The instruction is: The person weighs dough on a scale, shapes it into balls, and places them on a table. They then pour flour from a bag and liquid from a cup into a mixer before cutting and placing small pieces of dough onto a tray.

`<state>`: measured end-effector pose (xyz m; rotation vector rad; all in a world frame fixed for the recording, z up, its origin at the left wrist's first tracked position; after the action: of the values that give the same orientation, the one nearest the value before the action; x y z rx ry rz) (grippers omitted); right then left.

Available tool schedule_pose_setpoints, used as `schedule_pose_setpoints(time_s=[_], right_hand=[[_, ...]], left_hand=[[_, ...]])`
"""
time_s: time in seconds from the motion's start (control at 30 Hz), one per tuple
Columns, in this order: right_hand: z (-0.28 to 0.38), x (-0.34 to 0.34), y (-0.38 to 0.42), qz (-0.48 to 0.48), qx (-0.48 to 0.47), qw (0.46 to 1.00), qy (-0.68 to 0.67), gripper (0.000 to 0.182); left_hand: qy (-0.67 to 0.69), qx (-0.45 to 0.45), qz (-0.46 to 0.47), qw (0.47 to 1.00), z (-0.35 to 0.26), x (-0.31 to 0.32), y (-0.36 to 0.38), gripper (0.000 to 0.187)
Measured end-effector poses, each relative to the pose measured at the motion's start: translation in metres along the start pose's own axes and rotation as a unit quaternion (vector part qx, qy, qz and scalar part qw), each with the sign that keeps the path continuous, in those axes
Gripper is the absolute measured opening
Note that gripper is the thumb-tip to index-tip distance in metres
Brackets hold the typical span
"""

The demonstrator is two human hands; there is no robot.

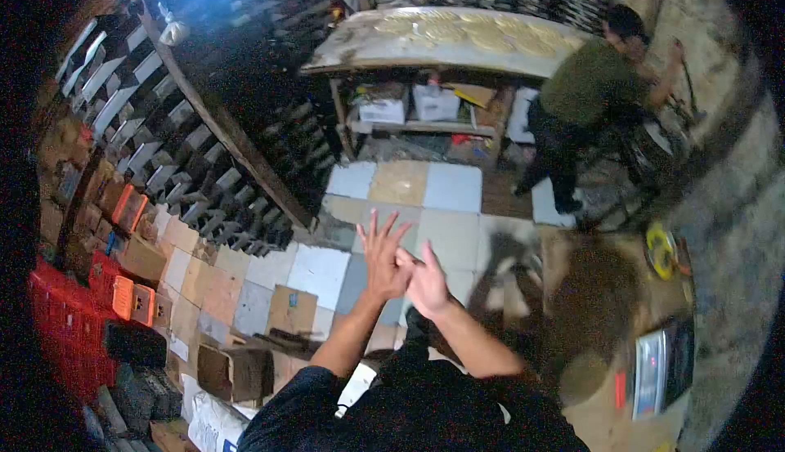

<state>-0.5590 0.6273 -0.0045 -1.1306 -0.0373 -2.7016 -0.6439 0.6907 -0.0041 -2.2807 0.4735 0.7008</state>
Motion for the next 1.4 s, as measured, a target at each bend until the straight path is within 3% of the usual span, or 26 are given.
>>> schedule_pose_setpoints(time_s=[0.03,0.1,0.13,0.2,0.23,0.27,0.3,0.33,0.37,0.47,0.53,0.6,0.67,0.77,0.8,0.9,0.93,0.97,1.0,1.03,1.1,1.17,1.23,1.27,1.3,1.4], right_hand=[[0.014,-0.009,-0.028,0.062,0.016,0.998,0.000,0.095],[0.035,-0.020,-0.068,0.168,0.057,0.984,-0.007,0.093],[0.043,-0.022,-0.090,0.141,0.017,0.986,0.088,0.090],[0.065,-0.028,-0.144,0.094,-0.073,0.953,0.280,0.083],[0.076,-0.042,-0.169,0.038,-0.111,0.881,0.458,0.074],[0.078,-0.064,-0.192,0.033,-0.137,0.818,0.558,0.071],[0.075,-0.100,-0.218,0.026,-0.162,0.742,0.650,0.067],[0.054,-0.163,-0.239,0.001,-0.134,0.588,0.797,0.063],[0.071,-0.178,-0.254,-0.063,-0.171,0.650,0.738,0.062],[0.065,-0.342,-0.295,-0.281,-0.151,0.645,0.694,0.051],[0.094,-0.425,-0.308,-0.322,-0.001,0.652,0.687,0.045],[0.109,-0.502,-0.321,-0.337,0.133,0.625,0.691,0.041],[0.130,-0.560,-0.349,-0.334,0.247,0.583,0.698,0.036],[0.183,-0.610,-0.445,-0.322,0.257,0.561,0.718,0.031],[0.204,-0.617,-0.490,-0.325,0.192,0.581,0.721,0.030],[0.277,-0.543,-0.659,-0.260,-0.093,0.728,0.628,0.020],[0.292,-0.509,-0.711,-0.267,-0.102,0.754,0.591,0.017],[0.297,-0.485,-0.758,-0.277,-0.111,0.777,0.554,0.015],[0.297,-0.473,-0.805,-0.245,-0.159,0.747,0.597,0.013],[0.296,-0.465,-0.848,-0.211,-0.205,0.711,0.639,0.013],[0.284,-0.459,-0.933,-0.150,-0.217,0.716,0.647,0.009],[0.274,-0.445,-1.009,-0.150,-0.132,0.770,0.606,0.011],[0.231,-0.478,-1.091,-0.089,-0.174,0.760,0.619,0.009],[0.229,-0.471,-1.127,-0.027,-0.126,0.767,0.629,0.008],[0.225,-0.462,-1.162,0.036,-0.073,0.769,0.634,0.008],[0.235,-0.478,-1.277,-0.153,-0.007,0.749,0.644,0.013]], left_hand=[[0.009,-0.020,-0.036,0.999,0.053,0.005,-0.024,0.081],[0.009,-0.259,-0.102,0.960,0.176,0.036,-0.040,0.077],[0.224,-0.356,-0.073,0.904,0.208,0.052,-0.045,0.078],[0.603,-0.466,-0.014,0.647,0.246,0.083,-0.080,0.080],[0.650,-0.477,-0.038,0.591,0.209,0.072,-0.116,0.086],[0.784,-0.448,0.040,0.429,0.225,0.097,-0.131,0.094],[0.773,-0.454,0.062,0.439,0.190,0.081,-0.177,0.098],[0.755,-0.509,0.062,0.408,0.191,0.091,-0.209,0.098],[0.710,-0.500,0.142,0.475,0.202,0.090,-0.239,0.092],[0.739,-0.426,0.228,0.469,0.254,0.082,-0.328,0.079],[0.805,-0.315,0.225,0.449,0.289,0.051,-0.384,0.070],[0.709,-0.353,0.126,0.597,0.380,0.051,-0.409,0.060],[0.528,-0.499,0.043,0.686,0.471,0.044,-0.408,0.053],[0.458,-0.578,-0.073,0.671,0.605,0.024,-0.344,0.051],[0.443,-0.636,-0.081,0.626,0.619,0.005,-0.335,0.055],[0.518,-0.590,-0.163,0.598,0.697,-0.028,-0.270,0.056],[0.462,-0.615,-0.193,0.609,0.727,-0.038,-0.256,0.059],[0.430,-0.656,-0.271,0.559,0.717,-0.057,-0.284,0.055],[0.677,-0.475,-0.135,0.546,0.761,-0.060,-0.286,0.053],[0.850,-0.240,0.018,0.469,0.801,-0.072,-0.287,0.051],[0.560,-0.554,-0.253,0.562,0.824,-0.101,-0.337,0.046],[0.418,-0.597,-0.435,0.529,0.894,-0.113,-0.365,0.054],[0.273,-0.482,-0.315,0.770,1.022,-0.138,-0.346,0.058],[0.334,-0.577,-0.420,0.616,1.003,-0.132,-0.383,0.058],[0.342,-0.596,-0.442,0.577,1.008,-0.131,-0.407,0.057],[0.340,-0.614,-0.439,0.561,1.033,-0.142,-0.469,0.055]])
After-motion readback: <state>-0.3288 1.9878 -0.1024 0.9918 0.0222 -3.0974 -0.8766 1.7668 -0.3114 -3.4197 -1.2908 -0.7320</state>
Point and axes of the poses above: each hand's wrist, its own y-axis away from the middle knuckle, its own x-axis out of the palm, z = x × y, the point moved 3 cm from there along -y, towards the middle knuckle, and after that the axes turned 5 degrees about z, right-handed, at the moved point
